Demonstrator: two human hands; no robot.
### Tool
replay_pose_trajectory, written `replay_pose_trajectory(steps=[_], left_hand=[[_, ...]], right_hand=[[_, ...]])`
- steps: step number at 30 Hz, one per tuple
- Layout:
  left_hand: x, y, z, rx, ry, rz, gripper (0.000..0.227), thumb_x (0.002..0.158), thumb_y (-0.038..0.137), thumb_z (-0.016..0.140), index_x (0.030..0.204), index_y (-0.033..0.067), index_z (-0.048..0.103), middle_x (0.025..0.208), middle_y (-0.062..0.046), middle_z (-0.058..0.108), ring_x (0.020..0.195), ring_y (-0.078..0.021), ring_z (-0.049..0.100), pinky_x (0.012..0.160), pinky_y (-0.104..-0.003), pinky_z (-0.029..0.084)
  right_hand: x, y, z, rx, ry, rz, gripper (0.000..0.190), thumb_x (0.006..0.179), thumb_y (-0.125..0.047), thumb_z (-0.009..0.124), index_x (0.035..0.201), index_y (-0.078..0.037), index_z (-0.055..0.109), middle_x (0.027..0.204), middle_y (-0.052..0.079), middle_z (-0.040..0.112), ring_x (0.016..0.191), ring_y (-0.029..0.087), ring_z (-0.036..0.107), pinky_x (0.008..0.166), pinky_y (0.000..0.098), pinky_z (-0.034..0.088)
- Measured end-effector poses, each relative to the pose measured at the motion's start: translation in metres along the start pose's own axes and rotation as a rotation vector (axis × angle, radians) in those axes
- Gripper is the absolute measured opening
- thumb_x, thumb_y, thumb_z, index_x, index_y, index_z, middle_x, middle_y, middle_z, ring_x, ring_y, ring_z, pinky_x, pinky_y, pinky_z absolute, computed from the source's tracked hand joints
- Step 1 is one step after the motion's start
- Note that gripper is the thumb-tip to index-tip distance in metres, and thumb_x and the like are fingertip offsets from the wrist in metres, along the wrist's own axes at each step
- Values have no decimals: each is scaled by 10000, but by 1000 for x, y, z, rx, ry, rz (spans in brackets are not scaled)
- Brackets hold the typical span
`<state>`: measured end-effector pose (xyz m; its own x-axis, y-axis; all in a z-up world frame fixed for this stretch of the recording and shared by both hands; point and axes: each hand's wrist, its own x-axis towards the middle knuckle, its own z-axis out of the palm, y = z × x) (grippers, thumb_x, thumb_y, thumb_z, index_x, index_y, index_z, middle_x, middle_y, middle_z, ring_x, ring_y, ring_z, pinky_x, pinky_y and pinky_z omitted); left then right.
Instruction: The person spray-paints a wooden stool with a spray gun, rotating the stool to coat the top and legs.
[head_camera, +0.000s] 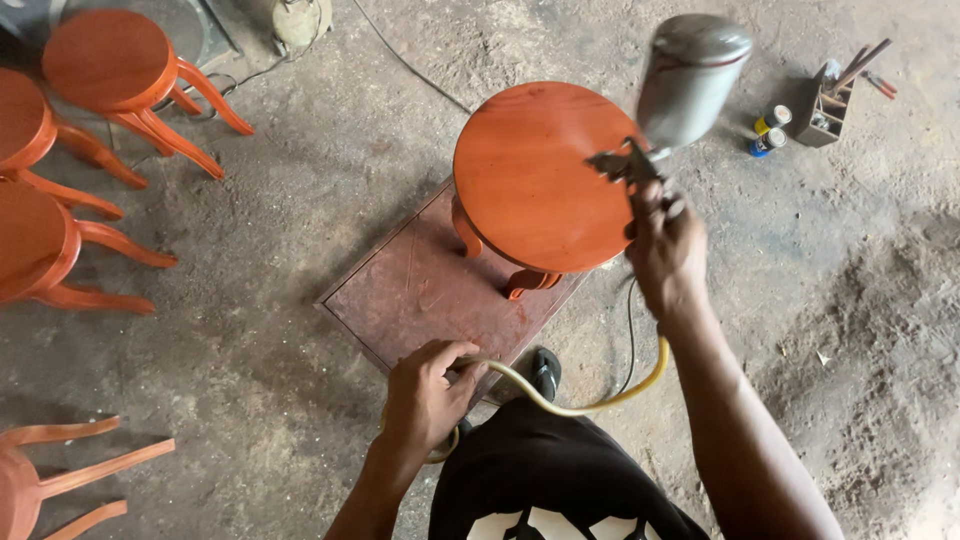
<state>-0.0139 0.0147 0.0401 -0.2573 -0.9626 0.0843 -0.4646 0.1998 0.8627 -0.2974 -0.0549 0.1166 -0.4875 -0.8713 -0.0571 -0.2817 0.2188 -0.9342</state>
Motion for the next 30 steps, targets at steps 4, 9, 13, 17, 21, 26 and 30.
replay_pose_trajectory(steps=[4,9,13,17,21,26,30], left_hand=[[1,-3,2,18,-133,-98,227,828,166,804,1026,71,745,946,-84,779,800,-199,782,681,-318,625],[-9,-2,4,-9,-182,-164,269,821,160,812,1056,50,742,968,-95,773,810,-211,776,678,-328,620],[-18,0,16,-49,-140,-57,290,786,164,838,1031,39,748,956,-129,771,822,-246,774,711,-355,605],[-30,1,27,-47,-161,56,286,769,165,844,1008,37,752,905,-144,759,794,-286,751,706,-384,580],[-37,3,36,-49,-259,59,297,791,181,840,1037,51,739,893,-126,759,768,-267,757,688,-379,577],[-49,11,44,29,-310,-49,282,798,202,836,1042,93,744,897,-105,768,742,-248,758,671,-367,581],[-65,16,62,83,-280,-51,285,780,192,843,1032,90,756,921,-113,783,781,-254,760,682,-369,579]], right_hand=[[-54,-3,8,61,-238,145,590,923,-592,574,1276,-124,508,752,-22,556,590,87,494,488,272,436],[-125,6,-14,-353,-397,64,609,916,-679,473,1072,-99,572,629,33,492,560,113,437,486,326,374],[-148,20,-41,-480,-269,197,559,904,-651,410,1036,-122,534,624,6,539,512,117,502,454,340,443],[-169,36,-67,-354,-16,180,576,946,-657,433,1014,-95,540,641,20,546,541,113,498,484,334,434],[-189,58,-80,-250,90,197,589,966,-634,416,1075,-65,525,744,24,640,515,135,471,444,341,393],[-213,79,-88,-203,-242,30,608,960,-620,423,1144,-65,588,735,54,603,593,106,534,491,331,463],[-216,92,-103,-185,-307,-165,653,977,-655,463,1168,-42,581,733,34,620,651,101,583,556,336,500]])
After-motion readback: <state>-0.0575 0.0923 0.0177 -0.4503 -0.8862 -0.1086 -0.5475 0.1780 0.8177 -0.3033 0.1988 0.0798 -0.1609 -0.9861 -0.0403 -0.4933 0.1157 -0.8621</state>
